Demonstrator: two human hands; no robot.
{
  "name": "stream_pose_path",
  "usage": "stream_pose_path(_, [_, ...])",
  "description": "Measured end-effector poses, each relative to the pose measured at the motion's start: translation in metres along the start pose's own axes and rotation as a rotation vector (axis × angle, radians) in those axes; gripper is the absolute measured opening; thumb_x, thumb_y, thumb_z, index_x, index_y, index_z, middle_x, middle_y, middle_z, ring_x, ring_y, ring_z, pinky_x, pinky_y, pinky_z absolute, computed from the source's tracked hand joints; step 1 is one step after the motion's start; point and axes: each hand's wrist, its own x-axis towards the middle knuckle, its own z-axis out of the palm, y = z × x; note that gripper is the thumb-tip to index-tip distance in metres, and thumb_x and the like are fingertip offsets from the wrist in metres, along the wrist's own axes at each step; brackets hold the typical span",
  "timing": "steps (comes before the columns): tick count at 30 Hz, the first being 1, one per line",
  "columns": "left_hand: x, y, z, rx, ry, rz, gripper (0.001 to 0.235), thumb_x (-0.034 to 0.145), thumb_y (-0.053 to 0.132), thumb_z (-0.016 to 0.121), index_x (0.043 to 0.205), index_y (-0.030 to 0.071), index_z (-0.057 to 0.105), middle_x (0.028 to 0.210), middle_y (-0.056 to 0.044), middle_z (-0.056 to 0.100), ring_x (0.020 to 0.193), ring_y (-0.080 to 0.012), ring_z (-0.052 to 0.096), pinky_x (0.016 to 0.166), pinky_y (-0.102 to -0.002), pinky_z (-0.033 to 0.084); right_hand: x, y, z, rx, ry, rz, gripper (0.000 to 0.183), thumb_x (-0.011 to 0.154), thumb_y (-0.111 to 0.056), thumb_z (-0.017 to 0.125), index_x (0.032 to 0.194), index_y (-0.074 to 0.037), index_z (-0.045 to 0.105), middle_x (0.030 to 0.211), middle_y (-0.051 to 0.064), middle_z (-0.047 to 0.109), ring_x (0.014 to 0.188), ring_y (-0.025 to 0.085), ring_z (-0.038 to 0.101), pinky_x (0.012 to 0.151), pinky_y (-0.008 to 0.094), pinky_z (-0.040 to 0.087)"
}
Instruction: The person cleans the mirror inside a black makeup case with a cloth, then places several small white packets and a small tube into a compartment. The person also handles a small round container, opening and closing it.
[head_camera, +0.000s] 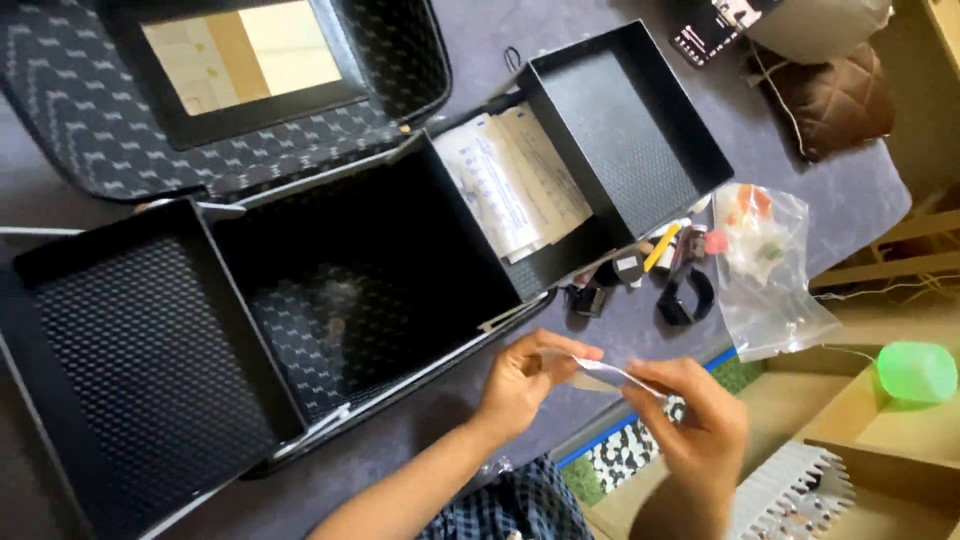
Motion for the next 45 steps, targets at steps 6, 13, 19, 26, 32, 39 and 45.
stream_pose_path(6, [-0.002, 0.010, -0.003, -0.063, -0.012, 0.000, 0.011, 0.097, 0.017, 0.071, 0.108, 0.014, 0.070, 0.118, -0.015, 0.075, 0.110, -0.0221, 0.073, 0.092, -0.032, 0.060, 0.021, -0.025, -0.007, -0.119, -0.160, -0.081, 0.020, 0.082, -0.002, 0.078, 0.102, -0.006, 0.077, 0.087, 0.006, 0.075, 0.075, 0.014, 0.069, 0.070, 0.023, 0.052])
stream_pose_path(13, [0.008, -0.026, -0.024, 0.021, -0.164, -0.134, 0.038, 0.099, 0.025, 0.067, 0.132, 0.010, 0.057, 0.121, -0.014, 0.071, 0.112, -0.0200, 0.069, 0.100, -0.033, 0.058, 0.083, -0.047, 0.016, -0.195, 0.306, -0.660, 0.006, 0.094, 0.004, 0.073, 0.099, 0.007, 0.071, 0.096, 0.028, 0.070, 0.082, 0.035, 0.069, 0.079, 0.042, 0.056])
stream_pose_path(19, [0.009, -0.040, -0.032, 0.259, -0.152, -0.127, 0.034, 0.099, 0.022, 0.069, 0.131, 0.015, 0.061, 0.115, -0.007, 0.072, 0.107, -0.0141, 0.067, 0.093, -0.030, 0.055, 0.171, -0.093, 0.061, -0.571, 0.183, -1.353, 0.009, 0.097, 0.003, 0.071, 0.092, -0.003, 0.075, 0.094, 0.012, 0.072, 0.079, 0.024, 0.073, 0.066, 0.028, 0.060])
stream_pose_path(26, [0.003, -0.041, -0.034, 0.319, -0.263, -0.094, 0.044, 0.098, 0.021, 0.073, 0.136, 0.006, 0.057, 0.116, -0.018, 0.069, 0.108, -0.0303, 0.068, 0.098, -0.044, 0.054, 0.185, -0.100, 0.076, -0.701, 0.128, -1.485, 0.011, 0.095, -0.003, 0.067, 0.085, -0.007, 0.070, 0.090, 0.009, 0.067, 0.082, 0.019, 0.068, 0.076, 0.023, 0.059])
stream_pose_path(32, [0.003, -0.019, -0.028, 0.462, -0.320, -0.090, 0.044, 0.097, 0.025, 0.074, 0.134, 0.007, 0.060, 0.114, -0.017, 0.071, 0.105, -0.0309, 0.071, 0.097, -0.042, 0.056, 0.186, -0.095, 0.077, -0.684, -0.143, -1.389, 0.012, 0.096, 0.002, 0.062, 0.092, -0.006, 0.070, 0.097, 0.010, 0.068, 0.091, 0.022, 0.069, 0.079, 0.023, 0.058])
stream_pose_path(39, [0.005, -0.002, -0.025, 0.508, -0.285, -0.175, 0.037, 0.095, 0.025, 0.069, 0.128, 0.011, 0.060, 0.112, -0.008, 0.074, 0.105, -0.0151, 0.070, 0.100, -0.028, 0.054, 0.185, -0.097, 0.060, -0.528, -0.635, -0.975, 0.036, 0.097, -0.004, 0.051, 0.131, -0.002, 0.063, 0.137, 0.012, 0.066, 0.113, 0.028, 0.068, 0.099, 0.041, 0.056])
stream_pose_path(45, [0.004, -0.004, -0.022, 0.557, -0.316, -0.165, 0.038, 0.096, 0.029, 0.065, 0.129, 0.011, 0.060, 0.113, -0.008, 0.074, 0.105, -0.0165, 0.070, 0.096, -0.030, 0.055, 0.190, -0.103, 0.052, -0.453, -0.635, -0.902, 0.039, 0.101, -0.011, 0.047, 0.137, 0.000, 0.059, 0.141, 0.019, 0.063, 0.124, 0.035, 0.063, 0.115, 0.051, 0.044])
